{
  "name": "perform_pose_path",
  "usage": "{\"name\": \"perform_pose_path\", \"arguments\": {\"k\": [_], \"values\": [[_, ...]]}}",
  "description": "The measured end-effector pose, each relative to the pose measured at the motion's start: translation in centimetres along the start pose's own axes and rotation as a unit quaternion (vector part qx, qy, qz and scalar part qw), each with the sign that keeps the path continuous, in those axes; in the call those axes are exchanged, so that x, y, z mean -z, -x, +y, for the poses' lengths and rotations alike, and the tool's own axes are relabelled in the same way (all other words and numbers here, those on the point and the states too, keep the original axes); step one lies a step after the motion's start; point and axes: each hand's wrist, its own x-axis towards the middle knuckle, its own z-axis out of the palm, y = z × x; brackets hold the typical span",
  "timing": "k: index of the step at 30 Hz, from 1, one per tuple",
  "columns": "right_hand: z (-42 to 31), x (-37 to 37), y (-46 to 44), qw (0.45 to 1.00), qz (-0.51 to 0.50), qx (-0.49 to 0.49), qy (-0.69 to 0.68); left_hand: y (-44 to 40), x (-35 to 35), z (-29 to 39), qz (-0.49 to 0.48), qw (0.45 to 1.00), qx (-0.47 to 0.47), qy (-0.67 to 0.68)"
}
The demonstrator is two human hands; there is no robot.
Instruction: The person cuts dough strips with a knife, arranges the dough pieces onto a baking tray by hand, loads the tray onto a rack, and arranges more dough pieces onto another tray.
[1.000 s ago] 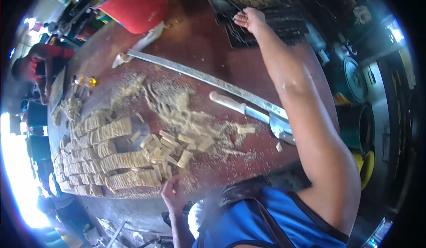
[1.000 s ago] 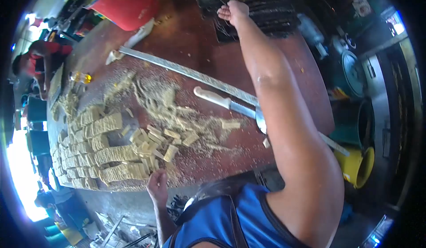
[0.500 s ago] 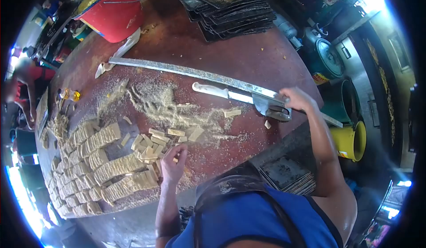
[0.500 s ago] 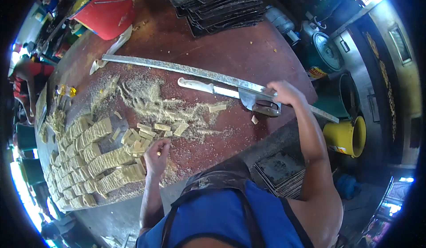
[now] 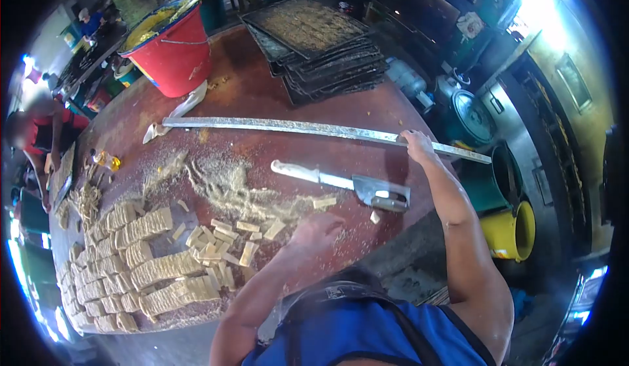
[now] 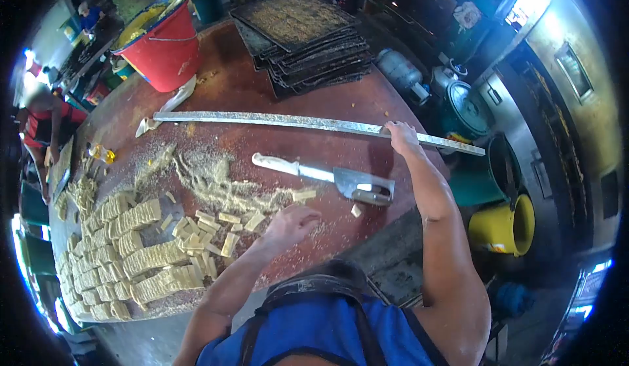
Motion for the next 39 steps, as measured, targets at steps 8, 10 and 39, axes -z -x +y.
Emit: {"name": "perform_pose_path", "arguments": {"k": [8, 10, 39], "values": [[-6.6, 3.4, -20.3, 0.918, 0.080, 0.197, -0.336, -10.6, -8.5, 1.2, -0.060, 0.962, 0.170, -0.203], [-10.6, 5.3, -23.9, 0.858, 0.057, 0.177, -0.479, -12.0, -9.2, 1.1, -0.051, 0.957, 0.187, -0.214], [-1.0, 8.8, -41.7, 0.950, 0.053, -0.018, -0.308, -38.2, 20.4, -18.6, 0.462, 0.791, 0.317, 0.244]]}}
